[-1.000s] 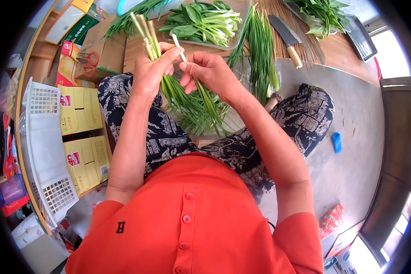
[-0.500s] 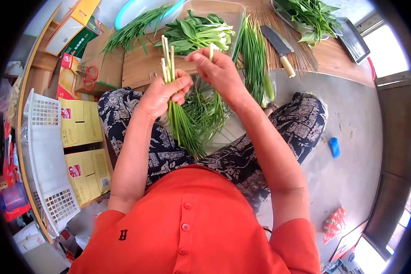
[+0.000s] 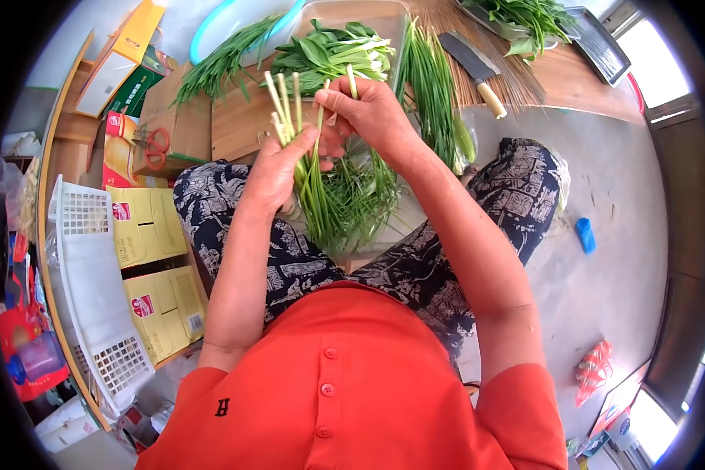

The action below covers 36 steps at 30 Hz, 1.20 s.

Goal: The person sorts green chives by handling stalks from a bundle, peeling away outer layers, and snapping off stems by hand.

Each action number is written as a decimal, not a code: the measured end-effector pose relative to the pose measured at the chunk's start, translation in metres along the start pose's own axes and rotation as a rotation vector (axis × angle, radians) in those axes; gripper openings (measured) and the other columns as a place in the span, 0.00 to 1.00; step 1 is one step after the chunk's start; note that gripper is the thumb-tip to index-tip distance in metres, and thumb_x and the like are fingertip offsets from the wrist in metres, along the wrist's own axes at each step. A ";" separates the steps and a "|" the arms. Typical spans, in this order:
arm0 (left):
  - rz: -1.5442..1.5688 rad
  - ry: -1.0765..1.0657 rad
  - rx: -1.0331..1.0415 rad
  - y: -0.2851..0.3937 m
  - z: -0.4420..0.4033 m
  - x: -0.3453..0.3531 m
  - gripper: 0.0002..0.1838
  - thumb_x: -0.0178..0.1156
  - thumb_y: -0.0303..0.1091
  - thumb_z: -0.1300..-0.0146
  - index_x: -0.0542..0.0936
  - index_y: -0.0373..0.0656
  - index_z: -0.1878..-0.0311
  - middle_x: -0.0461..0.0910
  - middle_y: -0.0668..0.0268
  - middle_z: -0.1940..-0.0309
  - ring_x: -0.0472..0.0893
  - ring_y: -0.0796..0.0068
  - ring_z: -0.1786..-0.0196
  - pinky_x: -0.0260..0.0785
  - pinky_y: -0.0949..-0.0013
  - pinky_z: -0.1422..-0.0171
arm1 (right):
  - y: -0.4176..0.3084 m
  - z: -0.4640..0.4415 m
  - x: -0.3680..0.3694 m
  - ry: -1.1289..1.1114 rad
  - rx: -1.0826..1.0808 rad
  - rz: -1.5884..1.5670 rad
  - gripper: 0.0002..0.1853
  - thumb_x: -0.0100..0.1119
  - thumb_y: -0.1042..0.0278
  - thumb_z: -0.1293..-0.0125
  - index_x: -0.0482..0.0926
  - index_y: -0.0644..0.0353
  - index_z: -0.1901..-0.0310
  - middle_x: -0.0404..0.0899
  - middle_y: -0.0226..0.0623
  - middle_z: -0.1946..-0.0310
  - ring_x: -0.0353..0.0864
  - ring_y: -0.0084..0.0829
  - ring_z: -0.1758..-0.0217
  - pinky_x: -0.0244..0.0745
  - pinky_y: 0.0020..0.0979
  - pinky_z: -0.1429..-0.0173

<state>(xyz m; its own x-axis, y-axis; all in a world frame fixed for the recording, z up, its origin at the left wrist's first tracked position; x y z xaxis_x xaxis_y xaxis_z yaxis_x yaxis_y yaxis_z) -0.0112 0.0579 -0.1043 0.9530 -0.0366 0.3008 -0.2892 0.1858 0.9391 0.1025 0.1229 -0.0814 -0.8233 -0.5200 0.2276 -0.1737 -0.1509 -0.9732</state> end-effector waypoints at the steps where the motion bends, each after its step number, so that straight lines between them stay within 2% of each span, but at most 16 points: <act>1: -0.010 0.077 0.014 0.001 -0.001 -0.006 0.14 0.55 0.38 0.32 0.77 0.36 0.51 0.80 0.62 0.66 0.79 0.74 0.69 0.73 0.72 0.63 | -0.005 -0.003 -0.005 0.038 -0.025 0.023 0.11 0.57 0.63 0.32 0.79 0.59 0.68 0.73 0.23 0.80 0.64 0.13 0.81 0.59 0.18 0.76; 4: -0.209 0.100 0.093 0.011 0.004 -0.033 0.15 0.54 0.38 0.32 0.78 0.34 0.52 0.78 0.66 0.72 0.77 0.76 0.70 0.73 0.68 0.61 | -0.019 -0.014 -0.029 0.065 -0.072 0.019 0.12 0.58 0.61 0.33 0.78 0.60 0.71 0.74 0.25 0.80 0.66 0.15 0.83 0.59 0.19 0.78; 6: -0.206 0.171 0.049 0.009 0.008 -0.059 0.13 0.55 0.37 0.33 0.81 0.35 0.58 0.72 0.72 0.82 0.74 0.80 0.77 0.71 0.74 0.67 | -0.026 -0.018 -0.041 0.072 -0.023 -0.036 0.13 0.58 0.60 0.33 0.77 0.59 0.72 0.75 0.26 0.80 0.66 0.15 0.83 0.58 0.19 0.79; 7: -0.252 0.220 0.009 0.014 0.013 -0.061 0.13 0.56 0.37 0.34 0.80 0.34 0.58 0.66 0.75 0.86 0.69 0.82 0.81 0.69 0.73 0.71 | -0.028 -0.021 -0.047 0.081 -0.042 -0.018 0.14 0.58 0.60 0.33 0.76 0.59 0.73 0.74 0.27 0.81 0.65 0.15 0.84 0.57 0.19 0.80; 11: -0.271 0.242 0.014 0.025 0.016 -0.057 0.11 0.61 0.35 0.38 0.80 0.35 0.64 0.68 0.74 0.85 0.66 0.85 0.82 0.66 0.76 0.72 | -0.033 -0.025 -0.045 0.049 -0.048 -0.048 0.14 0.60 0.60 0.34 0.76 0.59 0.74 0.74 0.27 0.83 0.64 0.15 0.85 0.55 0.20 0.81; 15: -0.285 0.165 0.028 0.032 0.006 -0.013 0.09 0.64 0.30 0.40 0.80 0.35 0.60 0.80 0.65 0.68 0.65 0.88 0.81 0.64 0.79 0.73 | -0.024 -0.022 -0.033 0.044 -0.046 0.045 0.14 0.59 0.57 0.34 0.77 0.58 0.71 0.69 0.23 0.83 0.61 0.14 0.84 0.54 0.18 0.80; 19: -0.254 0.101 0.028 0.026 -0.003 0.009 0.11 0.67 0.29 0.44 0.80 0.34 0.60 0.76 0.72 0.75 0.65 0.88 0.81 0.63 0.79 0.74 | -0.015 -0.019 -0.022 -0.025 -0.022 -0.030 0.15 0.61 0.58 0.35 0.76 0.57 0.75 0.73 0.25 0.83 0.64 0.14 0.84 0.56 0.19 0.79; 22: -0.292 0.116 0.055 0.025 -0.004 0.013 0.11 0.67 0.30 0.44 0.80 0.34 0.61 0.76 0.72 0.75 0.66 0.87 0.81 0.63 0.79 0.75 | -0.011 -0.016 -0.017 -0.021 0.001 -0.060 0.15 0.61 0.57 0.35 0.77 0.58 0.75 0.72 0.25 0.83 0.65 0.14 0.83 0.57 0.19 0.79; 24: -0.287 0.136 0.076 0.028 -0.003 0.012 0.10 0.67 0.30 0.43 0.80 0.34 0.61 0.76 0.71 0.75 0.67 0.87 0.81 0.63 0.79 0.76 | -0.014 -0.009 -0.012 -0.033 0.011 -0.059 0.14 0.61 0.57 0.36 0.77 0.59 0.71 0.73 0.25 0.81 0.66 0.15 0.82 0.57 0.19 0.78; 26: -0.218 0.172 0.101 0.030 -0.001 0.006 0.09 0.66 0.30 0.42 0.80 0.34 0.62 0.76 0.70 0.76 0.67 0.86 0.81 0.63 0.78 0.76 | -0.022 -0.001 -0.006 -0.007 -0.001 0.166 0.15 0.62 0.53 0.37 0.76 0.57 0.67 0.70 0.22 0.81 0.66 0.13 0.80 0.55 0.17 0.76; 27: -0.204 0.210 0.125 0.032 -0.001 0.001 0.08 0.65 0.30 0.40 0.80 0.34 0.63 0.76 0.71 0.76 0.67 0.87 0.81 0.63 0.78 0.77 | -0.025 0.004 0.001 -0.064 -0.032 0.171 0.17 0.63 0.50 0.39 0.75 0.57 0.64 0.71 0.23 0.78 0.67 0.13 0.79 0.56 0.17 0.76; 30: -0.275 0.302 0.211 0.033 0.000 -0.010 0.07 0.63 0.30 0.39 0.80 0.35 0.63 0.76 0.72 0.77 0.67 0.87 0.81 0.63 0.79 0.77 | -0.002 0.003 0.009 -0.156 0.039 0.121 0.16 0.69 0.58 0.43 0.74 0.59 0.63 0.72 0.23 0.77 0.68 0.15 0.79 0.59 0.18 0.75; 31: -0.284 0.342 0.268 0.034 0.001 -0.011 0.05 0.63 0.29 0.39 0.82 0.37 0.66 0.77 0.72 0.80 0.70 0.87 0.83 0.62 0.80 0.80 | 0.003 0.005 0.008 -0.123 0.068 0.082 0.14 0.70 0.63 0.44 0.75 0.60 0.66 0.72 0.23 0.77 0.67 0.15 0.80 0.59 0.19 0.76; 34: -0.558 0.433 0.342 0.035 0.006 -0.014 0.04 0.64 0.29 0.43 0.81 0.40 0.68 0.77 0.68 0.79 0.75 0.79 0.77 0.67 0.70 0.73 | 0.009 0.006 0.009 -0.124 0.108 0.080 0.11 0.68 0.65 0.42 0.75 0.60 0.68 0.72 0.23 0.77 0.66 0.15 0.80 0.59 0.18 0.76; 35: -0.550 0.443 0.343 0.034 0.007 -0.015 0.04 0.64 0.29 0.43 0.81 0.40 0.68 0.77 0.68 0.79 0.75 0.79 0.77 0.67 0.70 0.73 | 0.009 0.007 0.009 -0.120 0.109 0.082 0.09 0.67 0.67 0.41 0.76 0.60 0.69 0.71 0.23 0.78 0.66 0.15 0.81 0.59 0.18 0.76; 36: -0.672 0.457 0.461 0.043 0.011 -0.010 0.03 0.63 0.29 0.41 0.80 0.40 0.67 0.76 0.70 0.79 0.73 0.82 0.78 0.65 0.73 0.73 | 0.009 0.008 0.010 -0.125 0.112 0.088 0.09 0.67 0.67 0.41 0.76 0.60 0.69 0.71 0.23 0.78 0.66 0.15 0.81 0.59 0.18 0.76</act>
<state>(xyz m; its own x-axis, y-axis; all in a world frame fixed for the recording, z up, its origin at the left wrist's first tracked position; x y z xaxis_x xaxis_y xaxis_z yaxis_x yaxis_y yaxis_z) -0.0337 0.0553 -0.0653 0.8480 0.4134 -0.3317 0.4213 -0.1461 0.8950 0.0966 0.1099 -0.0875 -0.7578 -0.6348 0.1509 -0.0372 -0.1889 -0.9813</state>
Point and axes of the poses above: each hand's wrist, its own z-axis away from the middle knuckle, its own x-axis out of the palm, y = z × x, the point moved 7 cm from there along -z, towards the middle knuckle
